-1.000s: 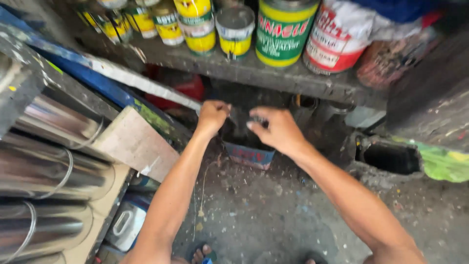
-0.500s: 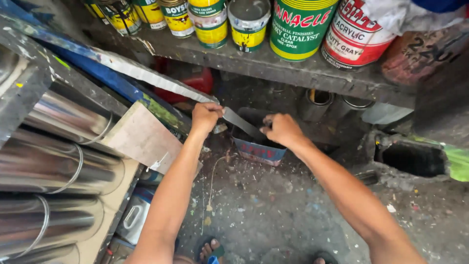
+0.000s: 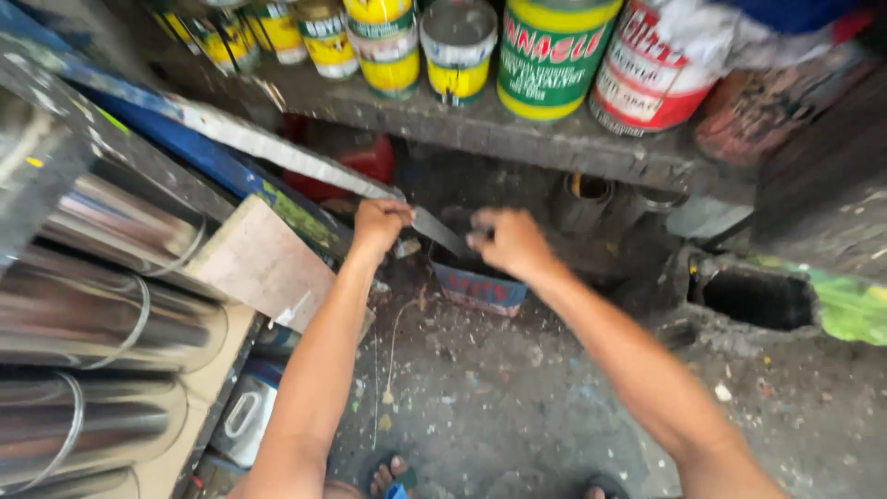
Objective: Cleaning a mixing table with a scraper and organizing paint cans for sealing and storage.
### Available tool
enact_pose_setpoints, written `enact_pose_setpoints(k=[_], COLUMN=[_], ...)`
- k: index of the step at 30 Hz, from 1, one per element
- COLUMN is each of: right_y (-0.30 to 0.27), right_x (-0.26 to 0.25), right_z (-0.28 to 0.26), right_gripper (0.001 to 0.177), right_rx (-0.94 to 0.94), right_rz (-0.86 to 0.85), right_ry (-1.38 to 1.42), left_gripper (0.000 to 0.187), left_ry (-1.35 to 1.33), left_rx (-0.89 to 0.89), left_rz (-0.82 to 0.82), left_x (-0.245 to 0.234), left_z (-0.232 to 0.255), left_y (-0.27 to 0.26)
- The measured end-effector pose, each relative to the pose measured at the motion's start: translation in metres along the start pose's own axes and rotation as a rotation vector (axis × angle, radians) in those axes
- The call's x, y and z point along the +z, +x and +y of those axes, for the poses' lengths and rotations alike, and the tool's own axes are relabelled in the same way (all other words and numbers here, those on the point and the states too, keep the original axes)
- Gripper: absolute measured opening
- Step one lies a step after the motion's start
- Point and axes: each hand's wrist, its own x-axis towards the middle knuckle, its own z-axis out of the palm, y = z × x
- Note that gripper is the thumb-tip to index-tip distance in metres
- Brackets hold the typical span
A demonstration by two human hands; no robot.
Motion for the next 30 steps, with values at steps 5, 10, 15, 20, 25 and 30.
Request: enact_pose_setpoints(k=[5, 10, 15, 20, 25, 30], right_y=[-0.005, -0.055, -0.078, -0.087, -0.077, -0.069], right_x=[0.011, -0.09, -0.082, -0.088, -0.08, -0.065], right_z=[0.038, -0.032, -0.033, -0.033, -0.018, -0.009], right_gripper=[0.034, 0.034, 0.033, 0.033, 0.031, 0.031], right_rx=[0.077, -0.057, -0.26, -0.35, -0.334, -0.34], right_rz=[-0.037, 0.104, 0.167, 0.177, 0.167, 0.138], right_ry=[-0.037, 0.191, 0.217, 0.209, 0.165, 0.159], left_gripper=[0.021, 0.018, 0.023, 0.022, 0.023, 0.021], left_ry=[-0.022, -0.058, 0.001, 0.027, 0.055, 0.06], left_rx=[0.0, 0.027, -0.015, -0.021, 0.025, 0.048], left_rz=[-0.066, -0.113, -0.125, -0.116, -0.124, -0.118], left_x=[-0.006, 0.013, 0.02, 0.026, 0.025, 0.026], left_z=[0.045, 0.066, 0.085, 0.075, 0.082, 0.081], left_y=[-0.024, -0.027, -0.039, -0.029, -0.029, -0.034])
